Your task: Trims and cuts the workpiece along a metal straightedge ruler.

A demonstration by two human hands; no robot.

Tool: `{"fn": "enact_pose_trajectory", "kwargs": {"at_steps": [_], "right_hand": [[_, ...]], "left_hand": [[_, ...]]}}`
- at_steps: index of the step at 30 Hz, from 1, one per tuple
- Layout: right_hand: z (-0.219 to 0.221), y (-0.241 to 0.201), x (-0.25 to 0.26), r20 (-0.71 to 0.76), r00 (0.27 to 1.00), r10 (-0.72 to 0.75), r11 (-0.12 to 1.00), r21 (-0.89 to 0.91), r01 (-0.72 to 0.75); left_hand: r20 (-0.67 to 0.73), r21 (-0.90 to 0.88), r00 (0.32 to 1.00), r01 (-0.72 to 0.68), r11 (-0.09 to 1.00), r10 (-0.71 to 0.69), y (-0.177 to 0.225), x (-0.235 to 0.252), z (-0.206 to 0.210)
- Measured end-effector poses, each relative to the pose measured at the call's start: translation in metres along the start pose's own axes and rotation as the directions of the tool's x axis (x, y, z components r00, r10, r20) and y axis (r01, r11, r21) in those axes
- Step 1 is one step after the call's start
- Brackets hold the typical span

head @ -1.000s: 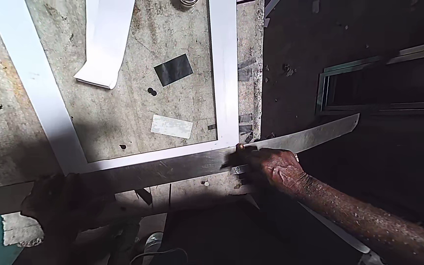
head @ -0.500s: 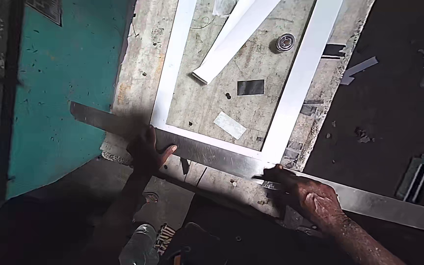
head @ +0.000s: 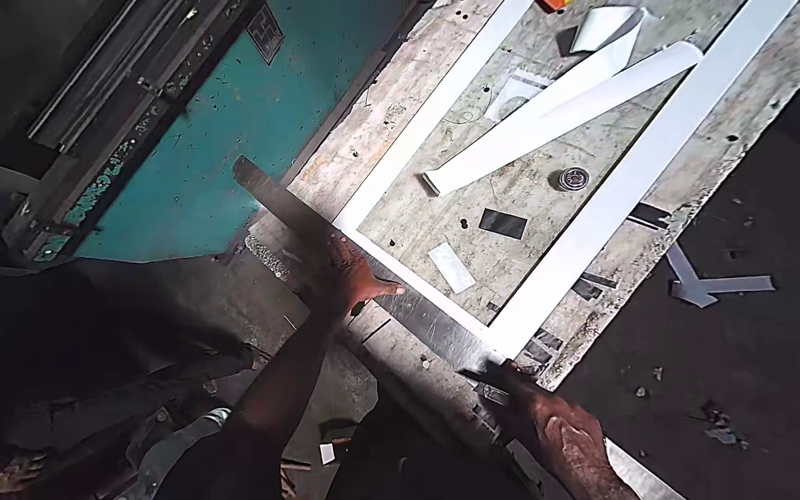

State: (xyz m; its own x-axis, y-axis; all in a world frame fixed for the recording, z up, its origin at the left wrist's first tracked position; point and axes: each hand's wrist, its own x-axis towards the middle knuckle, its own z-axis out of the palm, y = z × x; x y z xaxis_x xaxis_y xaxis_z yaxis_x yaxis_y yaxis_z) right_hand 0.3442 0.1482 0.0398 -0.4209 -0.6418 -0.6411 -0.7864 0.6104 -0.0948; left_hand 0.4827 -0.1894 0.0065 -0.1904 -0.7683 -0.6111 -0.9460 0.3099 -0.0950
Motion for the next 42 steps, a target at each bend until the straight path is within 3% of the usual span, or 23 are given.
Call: {"fn": "enact_pose_trajectory", "kwargs": {"at_steps": [4, 6, 10, 16, 19, 22, 30, 42], "right_hand": [[-0.024, 0.007, 0.002, 0.158, 0.987, 0.011, 0.999, 0.034, -0.017], [-0.037, 0.020, 0.011, 0.183, 0.981, -0.065, 0.986, 0.165, 0.034], [-0.047, 0.042, 0.038, -0.104, 0.967, -0.234, 0.852, 0.456, 0.256], [-0.069, -0.005, 0.116, -0.235, 0.918, -0.320, 0.728, 0.559, 0.397], [-0.092, -0.055, 0.160, -0.396, 0.778, -0.488, 0.684, 0.381, 0.623], [-0.114, -0.115, 0.199, -0.412, 0.658, -0.630, 0.687, 0.100, 0.720], [-0.138, -0.227, 0.254, -0.212, 0.683, -0.699, 0.702, -0.026, 0.711], [-0.142, -0.261, 0.260, -0.086, 0.717, -0.691, 0.722, -0.056, 0.689]], "left_hand": [[0.041, 0.024, 0.999, 0.015, 1.000, -0.016, 0.006, -0.003, -0.006], [0.055, -0.002, 0.998, 0.026, 1.000, -0.026, 0.006, -0.006, -0.011], [0.068, -0.062, 0.998, 0.017, 0.998, -0.012, 0.007, -0.007, -0.015], [0.114, -0.122, 0.993, 0.027, 0.992, -0.013, 0.005, -0.009, -0.018], [0.107, -0.153, 0.994, 0.026, 0.988, -0.009, 0.005, -0.007, -0.016], [0.105, -0.189, 0.994, 0.036, 0.981, -0.016, 0.004, -0.004, -0.013], [0.085, -0.214, 0.996, 0.008, 0.977, 0.010, 0.001, -0.005, -0.011], [0.056, -0.246, 0.998, -0.021, 0.969, 0.036, -0.001, -0.004, -0.008]]}}
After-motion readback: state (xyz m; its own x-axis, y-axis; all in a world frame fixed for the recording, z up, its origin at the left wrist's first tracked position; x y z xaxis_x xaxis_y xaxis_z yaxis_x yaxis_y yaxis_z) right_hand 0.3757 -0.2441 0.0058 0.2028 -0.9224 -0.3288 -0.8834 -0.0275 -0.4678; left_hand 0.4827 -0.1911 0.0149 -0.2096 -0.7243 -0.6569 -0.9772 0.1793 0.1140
